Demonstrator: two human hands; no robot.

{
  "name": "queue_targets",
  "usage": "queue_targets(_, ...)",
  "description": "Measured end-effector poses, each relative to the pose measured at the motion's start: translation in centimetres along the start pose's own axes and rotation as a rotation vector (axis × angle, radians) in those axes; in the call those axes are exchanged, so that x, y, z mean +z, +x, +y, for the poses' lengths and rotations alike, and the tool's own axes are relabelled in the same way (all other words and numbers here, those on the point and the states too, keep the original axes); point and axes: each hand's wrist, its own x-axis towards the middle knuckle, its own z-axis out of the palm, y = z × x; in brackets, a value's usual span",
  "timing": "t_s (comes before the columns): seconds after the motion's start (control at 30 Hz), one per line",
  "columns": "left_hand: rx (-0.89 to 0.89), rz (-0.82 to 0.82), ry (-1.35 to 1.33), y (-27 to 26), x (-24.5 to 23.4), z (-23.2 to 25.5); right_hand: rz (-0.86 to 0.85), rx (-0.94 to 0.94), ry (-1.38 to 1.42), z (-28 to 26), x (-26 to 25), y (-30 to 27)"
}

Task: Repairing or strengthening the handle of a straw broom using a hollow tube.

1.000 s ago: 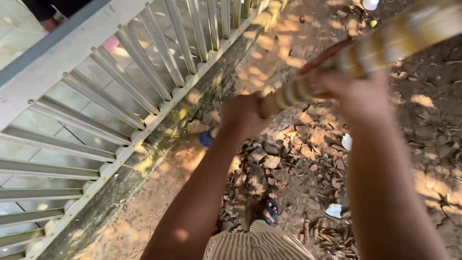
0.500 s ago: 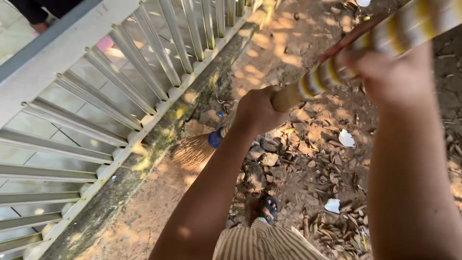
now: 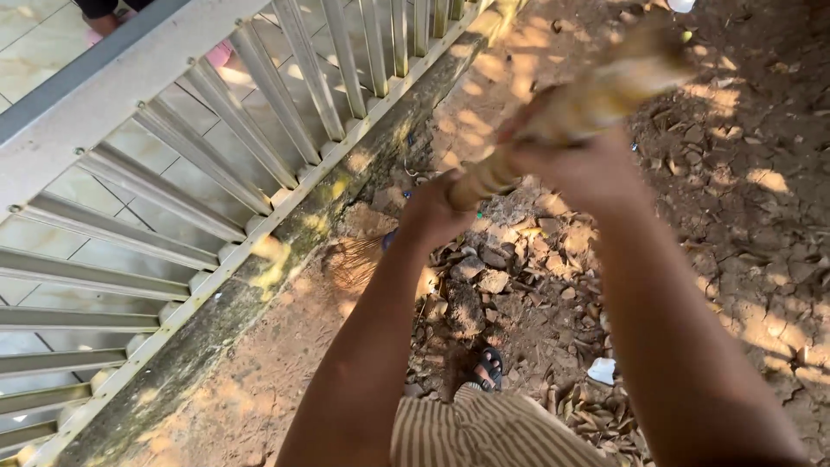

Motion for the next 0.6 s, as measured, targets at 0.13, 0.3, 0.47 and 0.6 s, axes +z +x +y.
queue_targets(0.13,0.142,0.066,0.206,-2.1,-1.9,5.4,-0.040,-0.260,-0.026,-4.9,-4.4,-0.3)
queue_targets(0.3,0.371,0.357,0.224,-1.3,-2.5,3.5,0.006,-0.234,0.203,-7.1,-2.3,0.2)
queue_targets(0.47,0.242,0.116,-0.038,0.1,-2.6,-1.5,0.041,-0.131,-0.044,-3.5,1.7,-0.1)
queue_targets(0.6,0.089,-0.052,-0.288,-0.9,-1.0,-1.0,-0.047,-0.155,-0.066,-2.7,0.4,-0.4)
